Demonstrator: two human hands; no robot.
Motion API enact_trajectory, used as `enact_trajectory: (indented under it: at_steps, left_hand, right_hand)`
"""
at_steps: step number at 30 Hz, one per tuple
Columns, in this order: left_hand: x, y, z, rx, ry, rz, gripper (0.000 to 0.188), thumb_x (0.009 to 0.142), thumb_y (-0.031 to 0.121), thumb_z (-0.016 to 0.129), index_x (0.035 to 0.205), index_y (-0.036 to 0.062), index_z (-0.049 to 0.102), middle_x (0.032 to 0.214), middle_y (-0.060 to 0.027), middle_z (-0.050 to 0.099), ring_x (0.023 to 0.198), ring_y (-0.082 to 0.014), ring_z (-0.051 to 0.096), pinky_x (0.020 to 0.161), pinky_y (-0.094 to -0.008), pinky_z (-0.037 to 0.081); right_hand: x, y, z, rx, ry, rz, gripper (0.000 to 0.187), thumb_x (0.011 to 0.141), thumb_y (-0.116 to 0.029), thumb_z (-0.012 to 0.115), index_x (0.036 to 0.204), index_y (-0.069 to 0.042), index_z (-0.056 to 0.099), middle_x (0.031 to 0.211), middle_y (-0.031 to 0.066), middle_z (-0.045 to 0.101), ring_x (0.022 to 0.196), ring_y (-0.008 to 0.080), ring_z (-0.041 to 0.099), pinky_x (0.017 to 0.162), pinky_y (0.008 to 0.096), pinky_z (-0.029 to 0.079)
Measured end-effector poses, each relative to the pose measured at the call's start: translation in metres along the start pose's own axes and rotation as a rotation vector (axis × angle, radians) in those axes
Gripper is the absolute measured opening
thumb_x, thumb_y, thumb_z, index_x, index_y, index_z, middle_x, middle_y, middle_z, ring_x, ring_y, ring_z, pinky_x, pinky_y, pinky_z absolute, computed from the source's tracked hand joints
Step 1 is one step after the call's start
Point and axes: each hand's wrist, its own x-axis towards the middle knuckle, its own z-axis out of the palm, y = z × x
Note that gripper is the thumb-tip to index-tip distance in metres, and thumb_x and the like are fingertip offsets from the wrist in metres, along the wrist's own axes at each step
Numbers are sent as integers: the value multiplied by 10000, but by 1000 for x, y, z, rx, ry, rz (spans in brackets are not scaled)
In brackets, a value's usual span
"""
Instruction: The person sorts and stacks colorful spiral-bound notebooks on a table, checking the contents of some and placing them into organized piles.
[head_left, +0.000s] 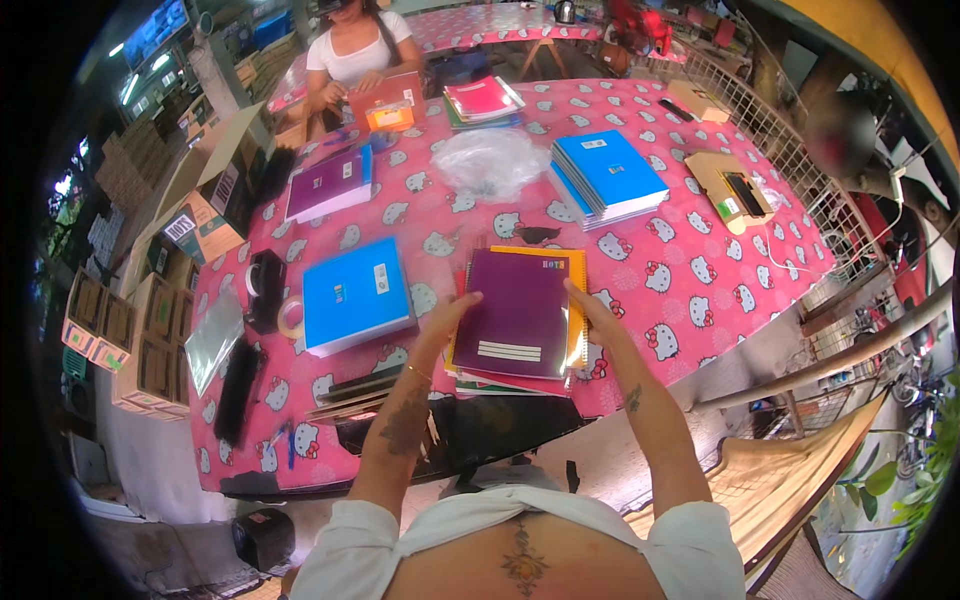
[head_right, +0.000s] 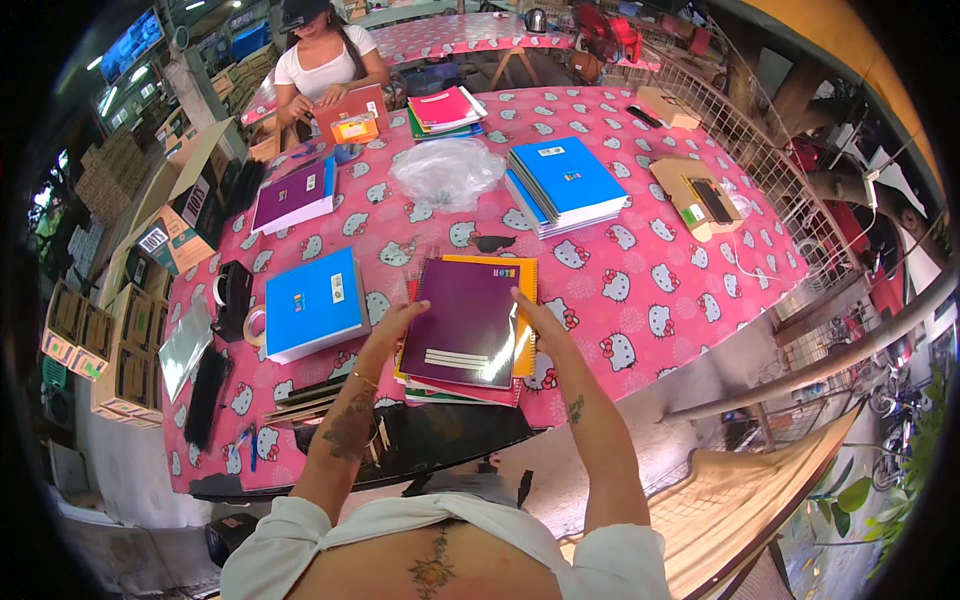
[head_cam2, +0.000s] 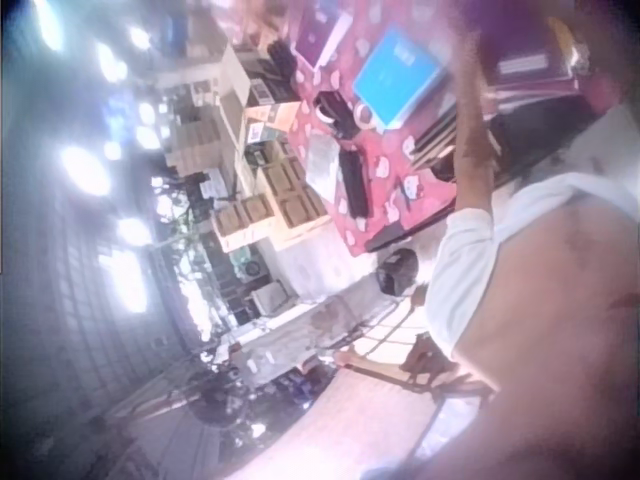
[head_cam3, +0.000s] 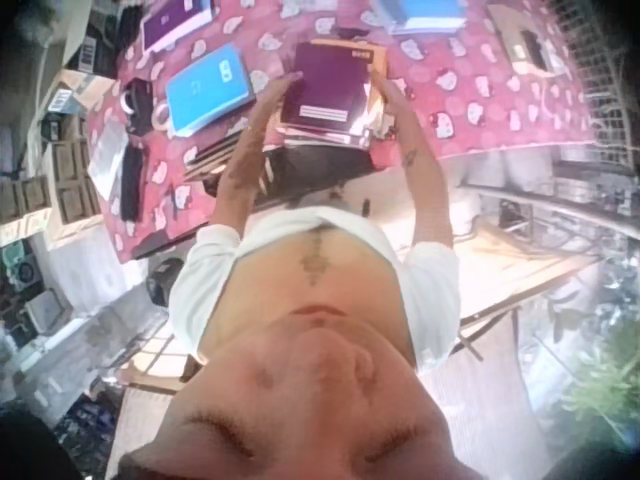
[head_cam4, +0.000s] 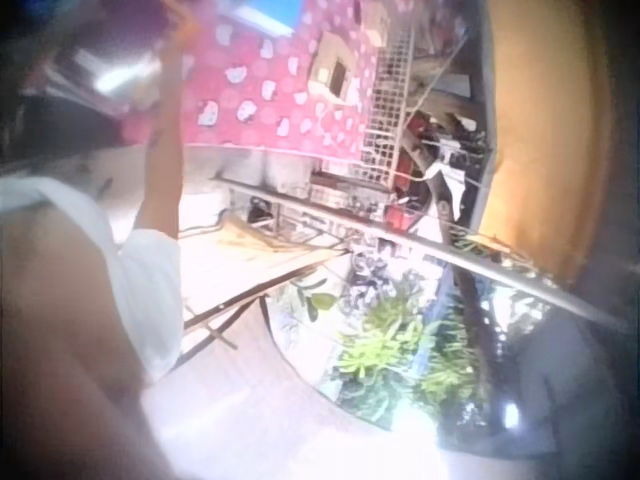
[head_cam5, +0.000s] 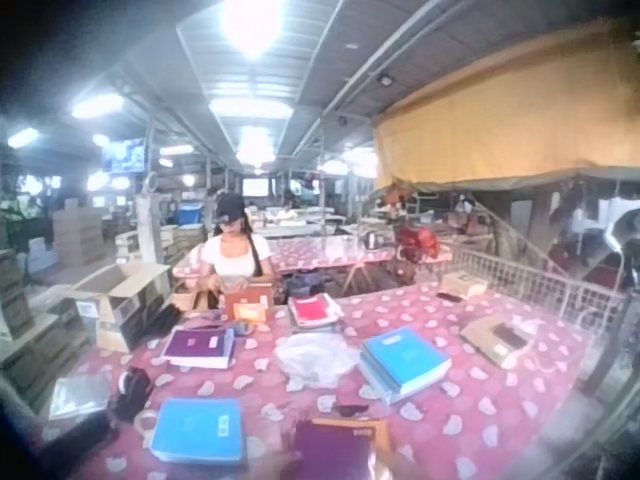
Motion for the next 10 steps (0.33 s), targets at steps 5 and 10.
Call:
enact_trajectory:
  at_steps: [5,10]
  left_hand:
    - [-22,27,-13,-130,-34,-56,449,858,369,706,1091,-12,659,944,-88,689,789,-163,647,699,-293,517]
    - [-25,33,-21,-88,-117,-80,449,850,334,702,1148,3,652,1024,-87,699,918,-189,668,814,-287,526]
  right_hand:
    - [-19,-7,42,200,-171,73,473,855,-341,768,1185,-47,599,1013,79,685,891,176,684,744,349,596]
    - [-21,29,72,-306,101,-270,843,781,-340,830,1388,-23,338,1272,133,592,936,310,688,810,368,585]
